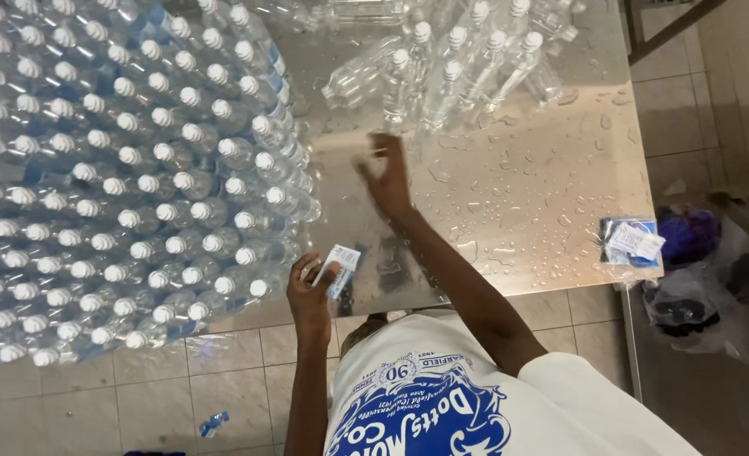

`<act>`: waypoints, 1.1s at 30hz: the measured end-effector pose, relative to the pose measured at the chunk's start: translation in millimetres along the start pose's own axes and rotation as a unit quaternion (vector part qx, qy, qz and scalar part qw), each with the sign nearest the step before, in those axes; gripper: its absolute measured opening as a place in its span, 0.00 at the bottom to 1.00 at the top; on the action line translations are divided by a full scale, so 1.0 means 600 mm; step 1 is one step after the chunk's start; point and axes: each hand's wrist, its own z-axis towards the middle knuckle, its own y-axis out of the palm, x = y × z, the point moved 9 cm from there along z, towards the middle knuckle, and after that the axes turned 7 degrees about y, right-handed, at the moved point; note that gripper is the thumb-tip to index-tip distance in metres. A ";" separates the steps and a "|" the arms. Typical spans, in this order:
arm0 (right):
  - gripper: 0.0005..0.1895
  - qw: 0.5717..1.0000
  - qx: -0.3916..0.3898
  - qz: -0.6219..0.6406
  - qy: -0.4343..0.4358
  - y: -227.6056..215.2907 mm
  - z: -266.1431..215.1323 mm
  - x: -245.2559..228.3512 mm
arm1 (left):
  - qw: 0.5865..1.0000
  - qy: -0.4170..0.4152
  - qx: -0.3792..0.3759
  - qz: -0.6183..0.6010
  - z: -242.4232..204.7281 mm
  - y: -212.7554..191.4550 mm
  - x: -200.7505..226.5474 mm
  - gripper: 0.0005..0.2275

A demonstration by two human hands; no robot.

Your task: The person repeatedly picks up clear plastic bottles from a table, applies a small rectangular label to the side of each bottle, and places the labeled bottle back on the table. The person handles the bottles and labels by hand throughout the process.

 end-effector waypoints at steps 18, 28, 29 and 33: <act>0.40 0.976 -0.147 -0.160 -0.003 -0.203 -0.039 0.120 | 0.976 -0.104 0.023 -0.188 0.088 0.106 -0.079 0.11; 0.45 0.897 -0.266 -0.330 0.121 -0.223 -0.194 0.071 | 0.976 -0.125 -0.017 -0.179 0.068 0.165 -0.037 0.17; 0.43 0.900 -0.266 -0.319 0.129 -0.226 -0.194 0.059 | 0.976 -0.130 -0.028 -0.174 0.063 0.168 -0.032 0.15; 0.40 0.906 -0.259 -0.309 0.129 -0.231 -0.189 0.021 | 0.990 -0.090 -0.052 -0.095 0.066 0.162 -0.057 0.09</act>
